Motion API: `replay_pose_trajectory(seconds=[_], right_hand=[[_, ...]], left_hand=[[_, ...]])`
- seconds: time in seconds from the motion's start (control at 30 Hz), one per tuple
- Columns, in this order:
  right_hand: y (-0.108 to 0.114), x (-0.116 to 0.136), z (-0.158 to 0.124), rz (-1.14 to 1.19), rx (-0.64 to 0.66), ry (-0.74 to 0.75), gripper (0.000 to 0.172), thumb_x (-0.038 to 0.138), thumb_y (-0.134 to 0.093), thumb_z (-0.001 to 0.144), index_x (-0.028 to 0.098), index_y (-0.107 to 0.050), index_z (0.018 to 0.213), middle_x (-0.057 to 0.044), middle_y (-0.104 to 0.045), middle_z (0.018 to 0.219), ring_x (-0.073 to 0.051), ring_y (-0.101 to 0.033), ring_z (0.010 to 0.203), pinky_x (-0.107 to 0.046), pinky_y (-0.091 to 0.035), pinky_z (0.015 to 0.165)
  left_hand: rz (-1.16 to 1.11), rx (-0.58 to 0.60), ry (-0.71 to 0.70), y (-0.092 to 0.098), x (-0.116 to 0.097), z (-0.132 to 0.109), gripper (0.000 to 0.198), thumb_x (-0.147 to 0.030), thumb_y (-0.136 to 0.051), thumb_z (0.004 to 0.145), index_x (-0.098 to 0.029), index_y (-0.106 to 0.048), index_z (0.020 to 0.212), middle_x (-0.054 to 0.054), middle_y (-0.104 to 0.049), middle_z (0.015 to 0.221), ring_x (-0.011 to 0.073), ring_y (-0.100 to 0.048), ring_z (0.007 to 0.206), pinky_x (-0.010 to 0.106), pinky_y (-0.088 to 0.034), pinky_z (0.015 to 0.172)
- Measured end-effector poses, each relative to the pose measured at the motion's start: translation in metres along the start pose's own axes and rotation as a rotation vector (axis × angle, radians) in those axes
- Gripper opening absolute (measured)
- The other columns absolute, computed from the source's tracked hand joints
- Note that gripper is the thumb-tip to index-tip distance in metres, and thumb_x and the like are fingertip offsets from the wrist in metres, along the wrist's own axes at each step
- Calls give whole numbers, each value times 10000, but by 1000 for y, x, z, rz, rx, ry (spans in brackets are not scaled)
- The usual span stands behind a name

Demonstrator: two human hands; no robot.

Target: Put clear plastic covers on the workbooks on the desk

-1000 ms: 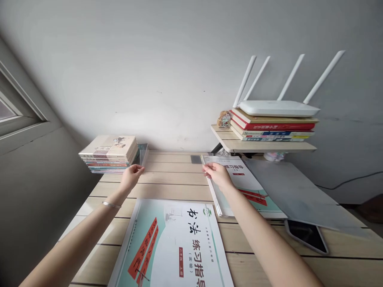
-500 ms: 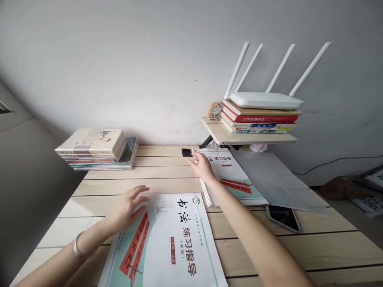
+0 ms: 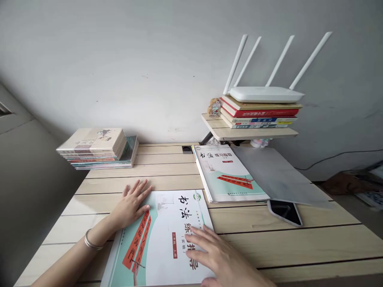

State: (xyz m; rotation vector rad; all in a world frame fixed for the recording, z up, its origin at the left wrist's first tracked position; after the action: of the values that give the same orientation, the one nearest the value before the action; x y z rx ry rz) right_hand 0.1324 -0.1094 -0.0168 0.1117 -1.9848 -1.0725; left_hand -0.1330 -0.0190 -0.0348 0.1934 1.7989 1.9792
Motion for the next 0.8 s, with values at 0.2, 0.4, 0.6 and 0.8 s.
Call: replay_pose_trajectory(seconds=[0.2, 0.4, 0.6, 0.8], right_hand=[[0, -1, 2, -84, -4, -30, 573, 301, -724, 732, 352, -578, 1284, -15, -403, 1469, -294, -278, 1397, -476, -224, 1168], [6, 10, 0, -115, 7, -23, 554, 286, -706, 746, 332, -581, 1284, -19, -393, 1465, -289, -293, 1388, -463, -242, 1165], [6, 12, -5, -84, -6, 33, 306, 371, -532, 882, 331, -690, 1140, -23, -592, 1310, -251, -458, 1300, -406, -357, 1109], [29, 8, -3, 43, -256, -1, 293, 378, -463, 916, 285, -740, 902, -34, -740, 872, -187, -680, 809, -278, -522, 748]], left_hand=[[-94, -67, 107, 7, 16, 2, 431, -398, -394, 949, -283, -497, 1351, 89, -415, 1474, 275, -336, 1371, 533, -267, 1097], [-105, -96, 89, 10, 21, 3, 422, -386, -439, 933, -275, -521, 1332, 81, -453, 1448, 267, -379, 1347, 508, -291, 1098], [-137, -114, 51, 10, 26, 3, 410, -376, -444, 934, -253, -548, 1311, 82, -486, 1422, 264, -405, 1332, 490, -305, 1105], [-205, -134, 26, 13, 30, 3, 392, -351, -459, 931, -236, -573, 1288, 89, -518, 1392, 268, -440, 1307, 487, -332, 1096]])
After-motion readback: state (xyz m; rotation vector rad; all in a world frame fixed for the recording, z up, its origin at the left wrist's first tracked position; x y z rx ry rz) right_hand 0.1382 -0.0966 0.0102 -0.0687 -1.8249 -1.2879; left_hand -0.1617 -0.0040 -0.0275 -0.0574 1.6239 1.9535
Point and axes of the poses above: each hand's wrist, its own z-axis towards the middle knuckle, its own y-axis out of the back of the hand, x = y × z, the point moved 7 cm from there along z, towards the middle knuckle
